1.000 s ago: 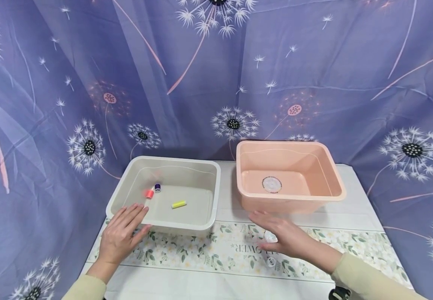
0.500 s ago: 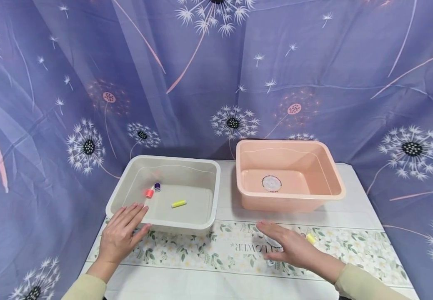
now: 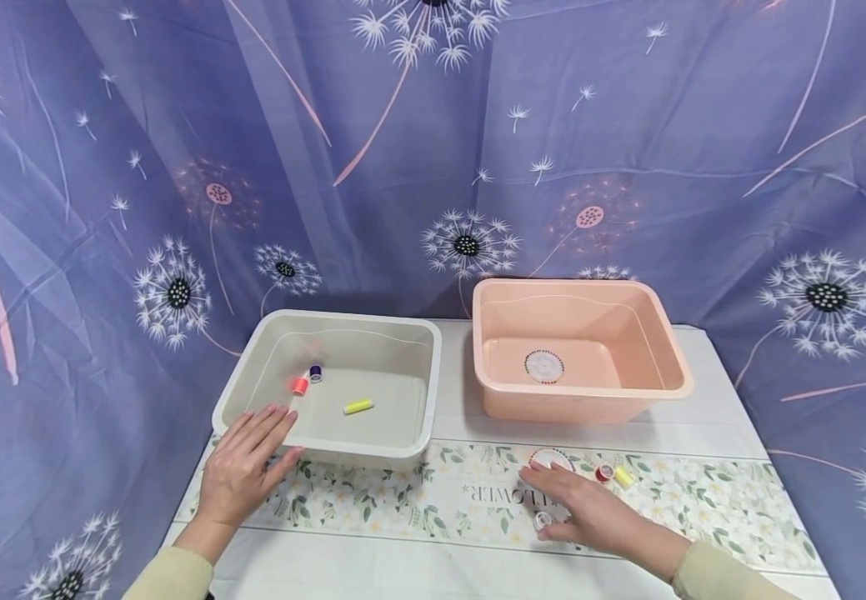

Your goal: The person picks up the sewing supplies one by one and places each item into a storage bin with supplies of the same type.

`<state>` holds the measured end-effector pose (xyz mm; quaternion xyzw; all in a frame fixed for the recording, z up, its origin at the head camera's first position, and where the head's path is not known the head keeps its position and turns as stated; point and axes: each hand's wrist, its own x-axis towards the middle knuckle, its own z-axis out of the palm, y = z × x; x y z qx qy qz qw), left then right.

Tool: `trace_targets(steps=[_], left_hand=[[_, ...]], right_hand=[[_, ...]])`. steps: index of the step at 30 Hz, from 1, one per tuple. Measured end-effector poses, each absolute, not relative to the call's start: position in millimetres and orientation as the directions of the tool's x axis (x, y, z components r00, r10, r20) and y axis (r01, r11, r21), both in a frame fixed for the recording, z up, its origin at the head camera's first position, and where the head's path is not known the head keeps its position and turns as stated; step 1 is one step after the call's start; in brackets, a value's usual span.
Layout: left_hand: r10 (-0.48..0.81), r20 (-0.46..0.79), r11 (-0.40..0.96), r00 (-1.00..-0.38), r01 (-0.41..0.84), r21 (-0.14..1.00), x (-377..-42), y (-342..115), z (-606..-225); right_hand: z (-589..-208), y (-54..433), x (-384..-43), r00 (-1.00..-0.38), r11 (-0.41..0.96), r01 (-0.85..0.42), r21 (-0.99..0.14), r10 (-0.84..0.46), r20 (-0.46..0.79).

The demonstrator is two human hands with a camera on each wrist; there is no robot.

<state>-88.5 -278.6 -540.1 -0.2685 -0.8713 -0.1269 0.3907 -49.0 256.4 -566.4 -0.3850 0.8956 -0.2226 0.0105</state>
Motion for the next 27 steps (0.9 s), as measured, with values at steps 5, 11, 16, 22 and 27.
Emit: trace_targets(steps=[5,11,16,22,27], left_hand=[[0.366,0.744,0.825,-0.559,0.565,0.019,-88.5,-279.2,-540.1],[0.363,0.751,0.820,-0.552,0.572,0.025,-88.4,-279.0,-540.1],[0.358,0.764,0.812,-0.537,0.583,0.029,-89.3,-278.1,-540.6],[0.356,0.765,0.815,-0.537,0.579,0.028,-89.6,-277.2,-540.5],[0.357,0.761,0.817,-0.542,0.576,0.028,-88.7,-277.4,-539.9]], right_hand=[[-576.1,260.5,-47.0,-0.694,0.601,-0.700,-0.386,-0.700,0.169],[-584.9,263.3,-47.8,-0.683,0.592,-0.707,-0.386,-0.712,0.159],[-590.7,264.9,-48.2,-0.677,0.589,-0.712,-0.382,-0.720,0.150],[-598.5,264.5,-50.9,-0.663,0.586,-0.732,-0.348,-0.730,0.166],[-599.9,262.7,-50.9,-0.640,0.567,-0.759,-0.320,-0.738,0.212]])
